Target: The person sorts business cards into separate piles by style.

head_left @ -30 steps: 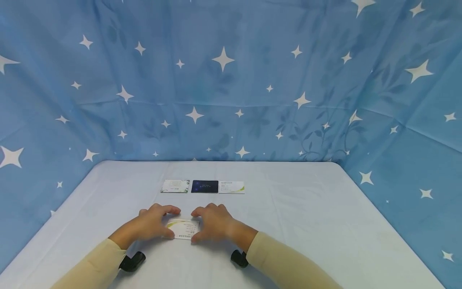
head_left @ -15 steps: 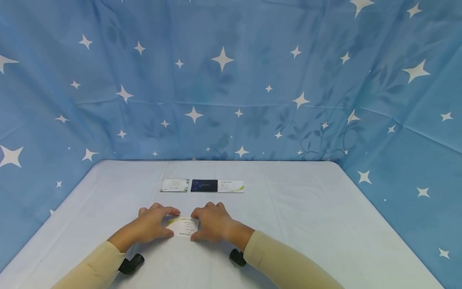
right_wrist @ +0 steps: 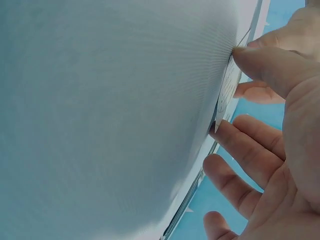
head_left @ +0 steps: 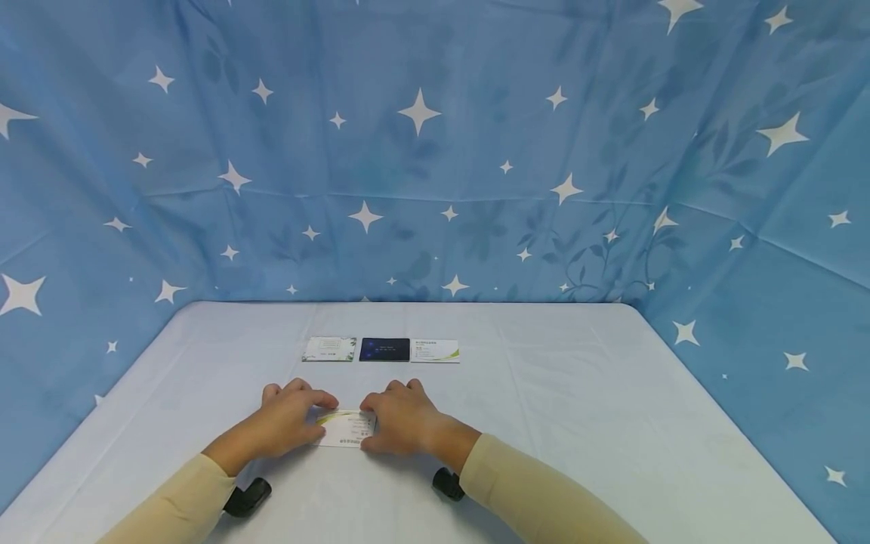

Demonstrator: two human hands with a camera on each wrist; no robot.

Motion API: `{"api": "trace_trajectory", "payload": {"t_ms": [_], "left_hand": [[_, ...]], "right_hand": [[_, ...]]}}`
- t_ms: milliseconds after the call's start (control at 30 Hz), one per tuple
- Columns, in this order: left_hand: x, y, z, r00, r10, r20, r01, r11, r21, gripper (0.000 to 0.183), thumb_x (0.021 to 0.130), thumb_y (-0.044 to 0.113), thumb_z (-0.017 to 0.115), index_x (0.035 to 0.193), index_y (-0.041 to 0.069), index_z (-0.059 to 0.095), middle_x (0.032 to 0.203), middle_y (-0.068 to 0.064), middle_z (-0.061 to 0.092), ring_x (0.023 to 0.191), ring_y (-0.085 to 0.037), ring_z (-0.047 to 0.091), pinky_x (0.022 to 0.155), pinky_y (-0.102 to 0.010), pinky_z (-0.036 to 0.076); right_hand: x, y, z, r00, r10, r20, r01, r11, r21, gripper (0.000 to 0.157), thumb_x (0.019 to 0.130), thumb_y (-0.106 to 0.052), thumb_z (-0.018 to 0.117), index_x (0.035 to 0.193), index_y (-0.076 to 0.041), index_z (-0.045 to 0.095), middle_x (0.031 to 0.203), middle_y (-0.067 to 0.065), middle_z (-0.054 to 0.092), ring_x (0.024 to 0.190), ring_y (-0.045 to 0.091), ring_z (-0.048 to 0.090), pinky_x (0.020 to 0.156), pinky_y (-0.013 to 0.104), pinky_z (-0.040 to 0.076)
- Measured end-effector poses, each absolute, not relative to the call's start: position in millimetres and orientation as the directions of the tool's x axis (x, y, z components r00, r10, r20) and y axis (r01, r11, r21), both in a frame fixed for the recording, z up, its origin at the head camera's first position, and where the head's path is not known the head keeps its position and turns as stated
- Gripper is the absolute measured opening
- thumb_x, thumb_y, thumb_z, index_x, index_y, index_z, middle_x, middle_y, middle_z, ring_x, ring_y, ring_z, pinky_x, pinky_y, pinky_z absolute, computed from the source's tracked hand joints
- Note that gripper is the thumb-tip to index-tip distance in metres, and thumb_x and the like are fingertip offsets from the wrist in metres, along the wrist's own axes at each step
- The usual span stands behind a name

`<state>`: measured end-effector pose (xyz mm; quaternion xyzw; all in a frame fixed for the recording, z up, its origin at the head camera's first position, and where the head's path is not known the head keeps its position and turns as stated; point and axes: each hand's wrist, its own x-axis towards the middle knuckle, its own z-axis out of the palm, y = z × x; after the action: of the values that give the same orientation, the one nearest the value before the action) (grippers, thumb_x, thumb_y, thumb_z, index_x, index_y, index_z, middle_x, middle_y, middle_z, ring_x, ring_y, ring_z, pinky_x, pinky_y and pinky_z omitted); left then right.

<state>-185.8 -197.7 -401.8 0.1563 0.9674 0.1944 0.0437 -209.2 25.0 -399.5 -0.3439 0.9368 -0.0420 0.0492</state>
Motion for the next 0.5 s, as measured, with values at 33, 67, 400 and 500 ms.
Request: {"api": "trace_trajectory", "payload": {"t_ms": [33, 67, 400, 500], "left_hand": [[-185.8, -197.8, -401.7, -0.947, 0.322, -0.02, 0.289, 0.875, 0.388, 0.037, 0.079, 0.018, 0.082, 0.115, 0.017, 0.073, 0.101, 0.011, 0.062, 0.099, -0.015, 0.046, 0.079, -0.045, 0.024], [-185.9, -197.9, -401.5, -0.946, 0.322, -0.02, 0.29, 0.875, 0.389, 0.037, 0.079, 0.018, 0.082, 0.115, 0.017, 0.073, 0.1, 0.011, 0.061, 0.098, -0.015, 0.046, 0.079, -0.046, 0.024], [-183.7, -197.8, -398.5, -0.942, 0.329, -0.064, 0.28, 0.876, 0.394, 0.057, 0.067, 0.035, 0.093, 0.118, 0.02, 0.073, 0.102, 0.012, 0.061, 0.097, -0.015, 0.046, 0.078, -0.045, 0.025], [-183.1, -197.6, -398.6, -0.941, 0.331, -0.066, 0.281, 0.878, 0.388, 0.056, 0.068, 0.035, 0.092, 0.118, 0.02, 0.072, 0.1, 0.012, 0.06, 0.097, -0.015, 0.045, 0.078, -0.044, 0.025]], "right_hand": [[-209.3, 25.0, -399.6, -0.757, -0.65, -0.064, -0.643, 0.759, -0.107, 0.053, 0.084, -0.054, 0.075, 0.128, -0.024, 0.068, 0.105, -0.016, 0.067, 0.098, 0.011, 0.051, 0.085, 0.037, 0.036], [-209.4, 24.9, -399.8, -0.755, -0.653, -0.065, -0.646, 0.757, -0.101, 0.054, 0.084, -0.054, 0.075, 0.128, -0.025, 0.068, 0.105, -0.016, 0.067, 0.098, 0.011, 0.051, 0.085, 0.037, 0.036], [-211.2, 25.3, -398.8, -0.727, -0.684, -0.064, -0.684, 0.729, -0.021, 0.044, 0.09, -0.051, 0.068, 0.126, -0.026, 0.07, 0.099, -0.015, 0.07, 0.094, 0.011, 0.055, 0.089, 0.039, 0.037], [-210.9, 26.5, -397.6, -0.728, -0.682, -0.066, -0.68, 0.731, -0.049, 0.045, 0.089, -0.051, 0.069, 0.125, -0.025, 0.071, 0.097, -0.015, 0.069, 0.093, 0.011, 0.055, 0.088, 0.038, 0.037]]}}
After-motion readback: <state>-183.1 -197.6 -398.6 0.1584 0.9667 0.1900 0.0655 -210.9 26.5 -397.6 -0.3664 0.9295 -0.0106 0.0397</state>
